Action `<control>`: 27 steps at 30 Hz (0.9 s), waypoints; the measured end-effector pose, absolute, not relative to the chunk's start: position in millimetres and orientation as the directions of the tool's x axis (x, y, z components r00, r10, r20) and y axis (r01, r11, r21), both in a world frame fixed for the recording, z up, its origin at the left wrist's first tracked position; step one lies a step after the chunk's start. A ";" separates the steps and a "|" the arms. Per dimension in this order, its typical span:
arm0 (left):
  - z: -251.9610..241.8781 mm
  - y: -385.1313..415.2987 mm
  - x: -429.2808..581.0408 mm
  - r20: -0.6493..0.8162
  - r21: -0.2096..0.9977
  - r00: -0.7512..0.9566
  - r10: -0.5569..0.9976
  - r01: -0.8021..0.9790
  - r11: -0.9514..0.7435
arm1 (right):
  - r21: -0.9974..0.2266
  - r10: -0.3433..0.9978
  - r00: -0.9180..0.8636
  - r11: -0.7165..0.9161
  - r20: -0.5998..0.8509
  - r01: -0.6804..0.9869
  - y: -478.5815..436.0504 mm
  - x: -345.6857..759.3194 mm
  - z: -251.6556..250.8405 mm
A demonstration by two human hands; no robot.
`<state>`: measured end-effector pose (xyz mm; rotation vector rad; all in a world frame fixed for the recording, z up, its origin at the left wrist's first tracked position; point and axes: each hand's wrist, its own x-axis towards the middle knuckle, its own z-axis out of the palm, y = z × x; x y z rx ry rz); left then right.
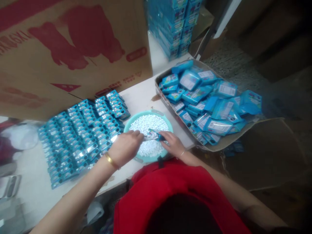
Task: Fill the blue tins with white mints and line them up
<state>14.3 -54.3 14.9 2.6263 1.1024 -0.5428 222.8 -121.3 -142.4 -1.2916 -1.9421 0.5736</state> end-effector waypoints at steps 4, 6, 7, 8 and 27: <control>35.5 -60.0 32.6 -0.436 -0.016 0.654 0.618 0.681 -0.732 | -0.709 0.920 -0.236 0.392 0.313 0.586 -122.6 223.1 -146.2; 38.1 -59.6 29.6 -0.408 -0.004 0.677 0.612 0.669 -0.743 | -0.715 0.922 -0.227 0.386 0.313 0.583 -123.7 224.7 -147.6; 35.8 -58.4 24.1 -0.380 0.020 0.685 0.621 0.678 -0.735 | -0.716 0.923 -0.222 0.385 0.315 0.582 -124.3 226.0 -147.8; 30.4 -56.8 15.9 -0.342 0.058 0.686 0.642 0.697 -0.715 | -0.717 0.925 -0.216 0.380 0.314 0.584 -125.0 227.7 -147.7; -211.5 -69.1 23.7 -0.453 0.535 0.443 0.774 0.829 -0.161 | -0.791 0.988 0.046 0.091 0.149 0.605 -134.8 258.6 -126.9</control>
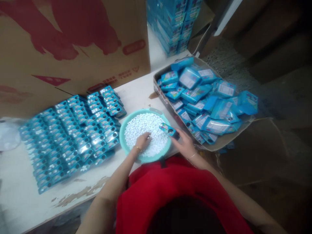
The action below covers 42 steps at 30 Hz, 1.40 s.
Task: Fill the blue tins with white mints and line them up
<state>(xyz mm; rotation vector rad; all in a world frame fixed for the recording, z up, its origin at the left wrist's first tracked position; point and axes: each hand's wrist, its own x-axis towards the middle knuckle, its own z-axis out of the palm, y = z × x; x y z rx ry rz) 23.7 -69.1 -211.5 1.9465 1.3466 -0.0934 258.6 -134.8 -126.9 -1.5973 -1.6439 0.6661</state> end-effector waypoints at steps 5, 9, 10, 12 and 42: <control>-167.0 -71.0 -21.5 -0.378 0.638 0.498 0.780 0.751 -0.170 | -0.792 0.987 0.039 0.104 0.159 0.602 -136.7 259.1 -130.2; -111.0 -70.8 -42.5 -0.279 0.678 0.535 0.797 0.698 -0.231 | -0.772 0.982 -0.033 0.169 0.188 0.613 -133.6 251.2 -135.5; -97.1 -69.5 -44.0 -0.267 0.672 0.549 0.792 0.695 -0.255 | -0.762 0.978 -0.059 0.195 0.202 0.618 -132.3 248.4 -137.3; -71.4 -65.5 -42.3 -0.252 0.638 0.593 0.765 0.696 -0.330 | -0.741 0.966 -0.113 0.251 0.232 0.623 -129.7 242.5 -140.7; -54.9 -19.2 -10.0 0.003 0.494 0.651 0.759 0.659 -0.567 | -0.653 0.975 -0.020 0.163 0.221 0.740 -97.3 285.9 -120.2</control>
